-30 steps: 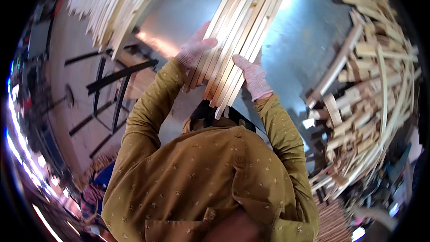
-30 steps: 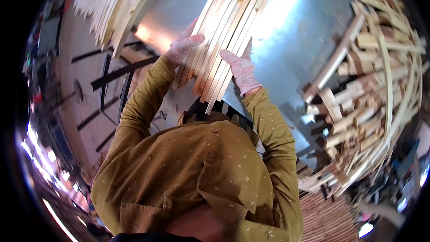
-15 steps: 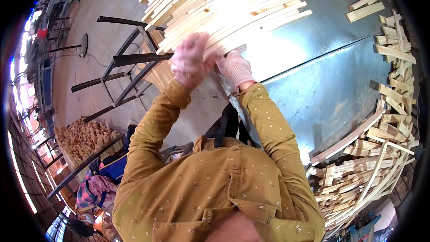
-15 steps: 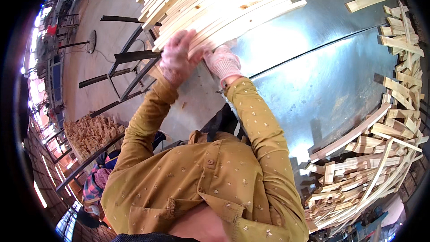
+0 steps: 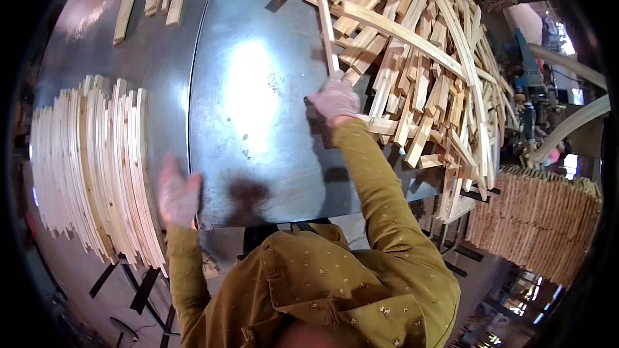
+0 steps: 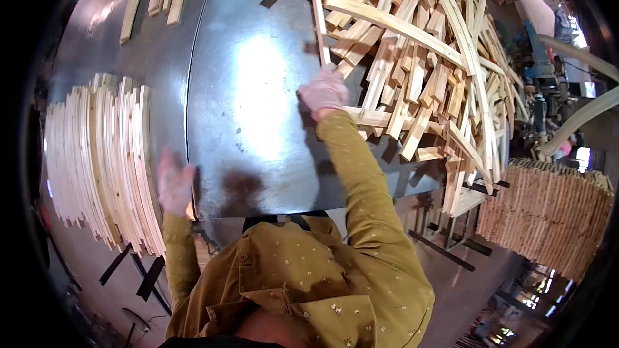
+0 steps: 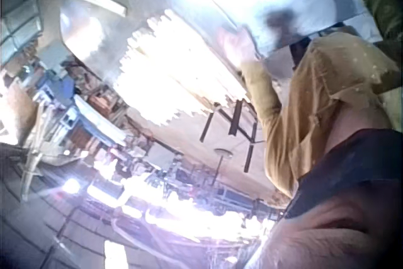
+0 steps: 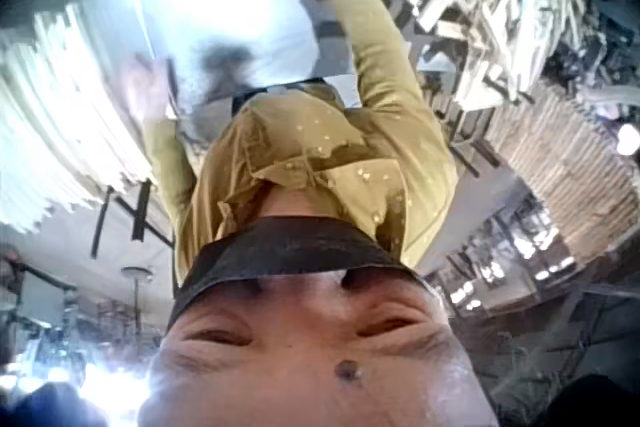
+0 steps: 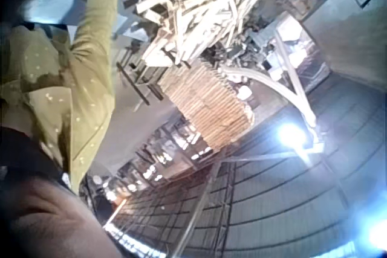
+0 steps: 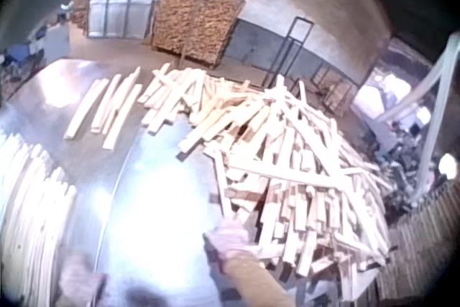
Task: The person repeatedly picks up thin wooden slats from a large pile on a metal table, aligns them, and places them into a neat stack. The person wears gloves and handles the wood by hand throughout the process.
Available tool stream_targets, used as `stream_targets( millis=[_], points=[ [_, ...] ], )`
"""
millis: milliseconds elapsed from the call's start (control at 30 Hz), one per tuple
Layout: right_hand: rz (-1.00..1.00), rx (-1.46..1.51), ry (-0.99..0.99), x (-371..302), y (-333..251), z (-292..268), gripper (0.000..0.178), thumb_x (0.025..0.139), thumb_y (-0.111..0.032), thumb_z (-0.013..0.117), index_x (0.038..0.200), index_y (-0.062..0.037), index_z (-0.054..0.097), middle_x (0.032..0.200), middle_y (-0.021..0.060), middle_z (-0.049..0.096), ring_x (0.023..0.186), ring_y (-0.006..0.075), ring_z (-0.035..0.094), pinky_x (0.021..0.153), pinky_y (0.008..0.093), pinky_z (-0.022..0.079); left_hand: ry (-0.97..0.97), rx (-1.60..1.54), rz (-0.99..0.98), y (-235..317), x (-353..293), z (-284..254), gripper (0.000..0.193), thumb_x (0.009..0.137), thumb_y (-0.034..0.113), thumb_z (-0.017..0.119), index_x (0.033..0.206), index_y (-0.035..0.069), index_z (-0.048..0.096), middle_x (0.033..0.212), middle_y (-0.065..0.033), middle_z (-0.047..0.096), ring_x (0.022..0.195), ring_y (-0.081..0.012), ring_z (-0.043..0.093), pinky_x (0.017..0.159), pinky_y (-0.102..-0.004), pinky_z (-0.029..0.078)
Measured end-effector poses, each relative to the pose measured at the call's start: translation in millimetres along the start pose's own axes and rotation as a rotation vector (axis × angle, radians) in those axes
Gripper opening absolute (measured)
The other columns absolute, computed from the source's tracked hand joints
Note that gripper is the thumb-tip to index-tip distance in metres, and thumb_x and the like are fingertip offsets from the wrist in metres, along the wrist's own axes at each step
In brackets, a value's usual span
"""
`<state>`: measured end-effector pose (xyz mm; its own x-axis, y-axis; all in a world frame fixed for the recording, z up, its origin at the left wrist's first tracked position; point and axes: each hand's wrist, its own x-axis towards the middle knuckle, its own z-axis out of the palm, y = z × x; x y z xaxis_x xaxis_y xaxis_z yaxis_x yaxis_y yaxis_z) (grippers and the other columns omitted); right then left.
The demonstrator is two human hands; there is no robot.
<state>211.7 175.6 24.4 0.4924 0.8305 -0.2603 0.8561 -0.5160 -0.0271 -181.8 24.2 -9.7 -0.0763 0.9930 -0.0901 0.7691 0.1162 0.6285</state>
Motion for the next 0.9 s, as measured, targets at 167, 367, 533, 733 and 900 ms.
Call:
stream_targets(
  millis=[167, 367, 533, 733, 900],
  points=[
    [-0.237, 0.394, -0.181, 2, 9, -8, 0.046, 0.087, -0.028, 0.065, 0.12, 0.0009, 0.054, 0.118, 0.0228, 0.063, 0.106, 0.0383, 0.066, 0.093, 0.041, 0.054, -0.315, -0.624, -0.198, 147, 50, 113, 0.06, 0.095, 0.046, 0.065, 0.133, 0.001, 0.055, 0.126, -0.0177, 0.063, 0.108, -0.026, 0.065, 0.086, -0.033, 0.052],
    [-0.849, 0.381, 0.065, -18, 80, -73, 0.07, 0.093, -0.051, 0.056, 0.141, -0.0001, 0.048, 0.137, 0.0264, 0.053, 0.13, 0.0404, 0.049, 0.106, 0.0426, 0.042, -0.81, -2.088, -0.393, 177, 24, 156, 0.071, 0.097, 0.048, 0.062, 0.139, -0.006, 0.046, 0.118, -0.0235, 0.063, 0.098, -0.0328, 0.065, 0.085, -0.0439, 0.055],
    [-0.679, -0.432, 0.669, 170, 238, -118, 0.068, 0.092, -0.046, 0.064, 0.146, -0.0109, 0.045, 0.125, 0.0227, 0.06, 0.116, 0.0379, 0.06, 0.092, 0.0472, 0.051, -0.378, -1.887, -0.646, 151, 44, 200, 0.043, 0.087, 0.014, 0.069, 0.123, -0.004, 0.052, 0.102, -0.0171, 0.059, 0.099, -0.0325, 0.059, 0.093, -0.0454, 0.05],
    [-0.921, -0.105, 0.364, 103, 134, -144, 0.06, 0.096, -0.042, 0.059, 0.148, -0.0173, 0.041, 0.107, 0.0166, 0.064, 0.098, 0.0369, 0.066, 0.079, 0.0477, 0.054, -0.435, -2.471, -0.237, 149, 22, 174, 0.043, 0.088, 0.026, 0.07, 0.119, 0.0, 0.054, 0.094, -0.0146, 0.053, 0.087, -0.0294, 0.054, 0.08, -0.0481, 0.049],
    [-1.139, -0.268, -0.024, -19, 153, -111, 0.074, 0.091, -0.045, 0.067, 0.147, -0.0059, 0.039, 0.103, 0.0182, 0.066, 0.091, 0.036, 0.067, 0.072, 0.0469, 0.055, -0.056, -2.253, -0.596, 135, 15, 157, 0.041, 0.096, 0.03, 0.06, 0.119, -0.003, 0.052, 0.095, -0.0188, 0.058, 0.084, -0.0346, 0.058, 0.075, -0.051, 0.052]
  ],
)
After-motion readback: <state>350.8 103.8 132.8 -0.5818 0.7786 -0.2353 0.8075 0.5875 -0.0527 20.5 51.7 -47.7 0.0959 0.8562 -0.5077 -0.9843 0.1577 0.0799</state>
